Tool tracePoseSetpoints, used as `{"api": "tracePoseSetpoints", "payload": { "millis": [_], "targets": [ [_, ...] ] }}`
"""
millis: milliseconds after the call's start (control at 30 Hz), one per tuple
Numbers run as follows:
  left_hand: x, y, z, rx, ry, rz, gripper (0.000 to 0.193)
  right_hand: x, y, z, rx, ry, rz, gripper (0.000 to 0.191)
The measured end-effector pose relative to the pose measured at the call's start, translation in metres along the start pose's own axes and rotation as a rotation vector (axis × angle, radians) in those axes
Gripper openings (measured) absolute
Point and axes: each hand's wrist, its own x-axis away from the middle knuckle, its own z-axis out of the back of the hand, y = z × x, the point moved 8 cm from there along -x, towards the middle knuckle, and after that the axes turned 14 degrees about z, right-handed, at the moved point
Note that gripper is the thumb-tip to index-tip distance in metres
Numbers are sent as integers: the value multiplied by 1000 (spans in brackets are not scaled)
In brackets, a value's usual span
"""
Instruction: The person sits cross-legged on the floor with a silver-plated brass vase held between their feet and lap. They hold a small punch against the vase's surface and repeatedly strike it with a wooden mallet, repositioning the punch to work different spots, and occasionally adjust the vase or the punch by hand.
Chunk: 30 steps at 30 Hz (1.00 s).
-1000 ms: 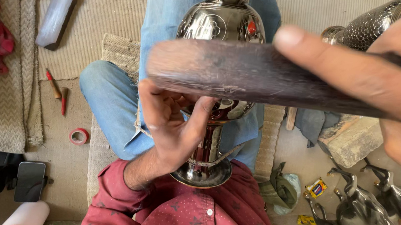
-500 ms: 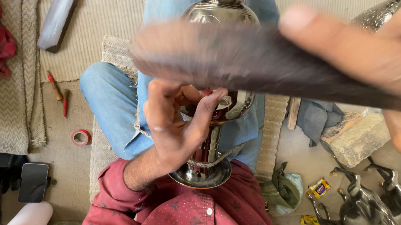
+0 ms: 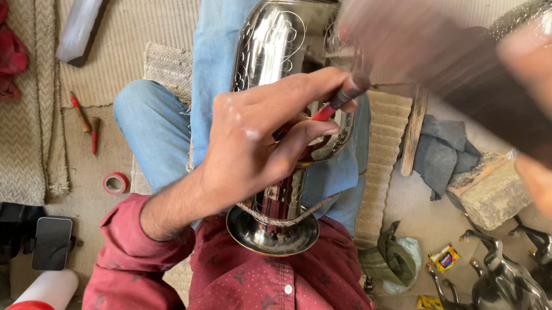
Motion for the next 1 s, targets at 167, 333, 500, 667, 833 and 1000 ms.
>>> {"api": "tracePoseSetpoints", "payload": {
  "millis": [167, 333, 500, 667, 833, 1000],
  "targets": [
    [-12, 11, -1, -33, -155, -103, 45, 17, -19, -1, -4, 147, -13, 65],
    [-19, 11, -9, -86, -288, -164, 48, 37, -14, -25, 46, 85, -129, 66],
    [-25, 11, -13, -45, -394, -213, 57, 57, -20, -34, -89, 314, -38, 84],
    [-28, 12, -17, -150, -453, -242, 50, 72, -15, -51, -190, 469, -13, 71],
    [-29, 16, -18, -69, -522, -327, 53, 92, -1, -64, -184, 482, -121, 43],
    [-30, 16, -16, -131, -455, -302, 50, 88, -15, -75, 189, 383, 79, 75]
  ]
}}
